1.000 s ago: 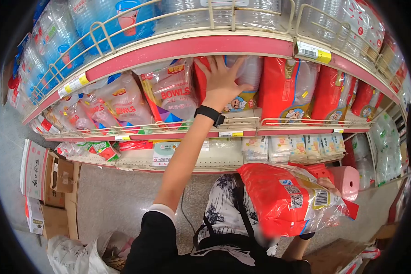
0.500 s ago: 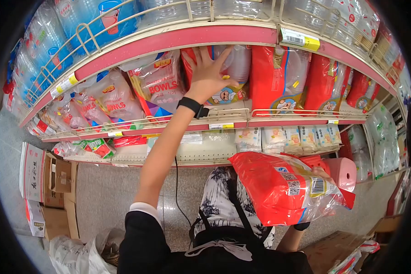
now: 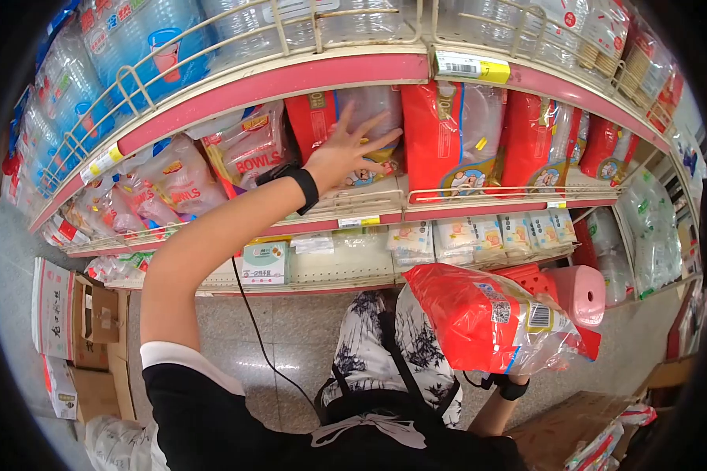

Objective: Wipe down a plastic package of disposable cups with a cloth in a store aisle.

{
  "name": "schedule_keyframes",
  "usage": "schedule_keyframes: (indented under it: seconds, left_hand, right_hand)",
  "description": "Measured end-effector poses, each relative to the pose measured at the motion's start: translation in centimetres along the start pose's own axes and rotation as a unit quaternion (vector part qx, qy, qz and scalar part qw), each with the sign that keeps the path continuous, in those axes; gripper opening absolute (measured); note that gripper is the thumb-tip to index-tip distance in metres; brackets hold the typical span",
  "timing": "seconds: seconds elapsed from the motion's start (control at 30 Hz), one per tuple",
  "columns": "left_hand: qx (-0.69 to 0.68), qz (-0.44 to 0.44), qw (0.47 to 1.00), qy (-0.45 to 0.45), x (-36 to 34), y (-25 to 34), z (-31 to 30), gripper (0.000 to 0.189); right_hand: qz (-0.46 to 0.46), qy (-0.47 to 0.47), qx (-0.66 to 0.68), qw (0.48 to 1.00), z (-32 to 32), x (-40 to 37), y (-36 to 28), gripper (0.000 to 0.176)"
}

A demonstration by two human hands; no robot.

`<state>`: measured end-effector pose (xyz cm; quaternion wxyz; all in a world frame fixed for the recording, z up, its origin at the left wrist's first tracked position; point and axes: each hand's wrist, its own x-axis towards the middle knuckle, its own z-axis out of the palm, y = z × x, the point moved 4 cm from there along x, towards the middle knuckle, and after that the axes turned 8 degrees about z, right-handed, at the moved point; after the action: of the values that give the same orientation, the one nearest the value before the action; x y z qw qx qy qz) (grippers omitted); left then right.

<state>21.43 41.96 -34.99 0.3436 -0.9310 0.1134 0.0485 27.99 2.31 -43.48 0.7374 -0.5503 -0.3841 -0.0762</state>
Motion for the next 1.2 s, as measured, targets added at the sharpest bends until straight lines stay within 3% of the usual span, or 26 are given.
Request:
schedule_keyframes:
  seconds: [0.03, 0.07, 0.13, 0.17, 0.47, 0.53, 0.57, 0.73, 0.8, 0.87, 0.93, 1.07, 1.2]
  left_hand:
    - [0.061, -0.01, 0.996, 0.061, 0.5, -0.5, 2.2, 0.067]
    - [0.063, -0.009, 0.996, 0.064, 0.5, -0.9, 1.9, 0.067]
    - [-0.038, 0.0, 0.998, 0.041, 0.6, -1.4, 1.9, 0.074]
    - [-0.046, -0.002, 0.999, 0.013, 0.6, -1.5, 1.5, 0.071]
    - [-0.066, -0.003, 0.997, 0.048, 0.7, -1.0, 1.4, 0.07]
    - [-0.174, 0.005, 0.984, 0.043, 0.5, -1.0, 0.9, 0.067]
    - [-0.186, 0.005, 0.98, 0.077, 0.4, -1.0, 0.4, 0.053]
    - [-0.298, 0.018, 0.935, 0.193, -0.5, -0.9, -2.6, 0.033]
    - [-0.41, -0.083, 0.874, 0.249, -0.8, -0.8, -4.4, 0.028]
    - [-0.339, -0.05, 0.891, 0.298, -0.6, 1.2, -6.7, 0.026]
    - [-0.309, 0.025, 0.893, 0.327, 0.3, 4.5, -8.8, 0.03]
    - [-0.45, 0.093, 0.774, 0.435, 3.2, 8.8, -13.8, 0.069]
    - [-0.463, 0.123, 0.72, 0.503, 7.6, 10.6, -19.7, 0.089]
  right_hand:
    - [0.001, -0.003, -0.003, 1.0, -0.4, -0.1, 0.1, 0.039]
    - [0.003, -0.004, -0.005, 1.0, -0.8, -0.2, 0.3, 0.039]
    - [0.009, -0.003, -0.009, 1.0, -1.3, -0.5, 0.3, 0.039]
    - [0.01, -0.003, -0.011, 1.0, -1.6, -0.7, 0.4, 0.039]
    - [0.041, -0.008, -0.013, 0.999, -1.8, -3.0, 0.9, 0.039]
    - [0.043, -0.008, -0.016, 0.999, -2.0, -3.3, 0.7, 0.039]
    - [0.043, -0.006, -0.017, 0.999, -2.1, -3.4, 0.6, 0.038]
    - [0.039, 0.004, -0.032, 0.999, -3.0, -3.3, -0.2, 0.038]
    - [0.036, 0.011, -0.042, 0.998, -3.4, -3.0, -0.5, 0.038]
    - [0.031, 0.023, -0.059, 0.998, -4.2, -2.6, -0.9, 0.038]
    - [0.027, 0.041, -0.086, 0.995, -5.5, -2.2, -1.5, 0.038]
    - [0.023, 0.086, -0.191, 0.978, -11.0, 0.0, -3.6, 0.039]
    - [0.03, 0.112, -0.349, 0.93, -19.2, 6.4, -5.9, 0.039]
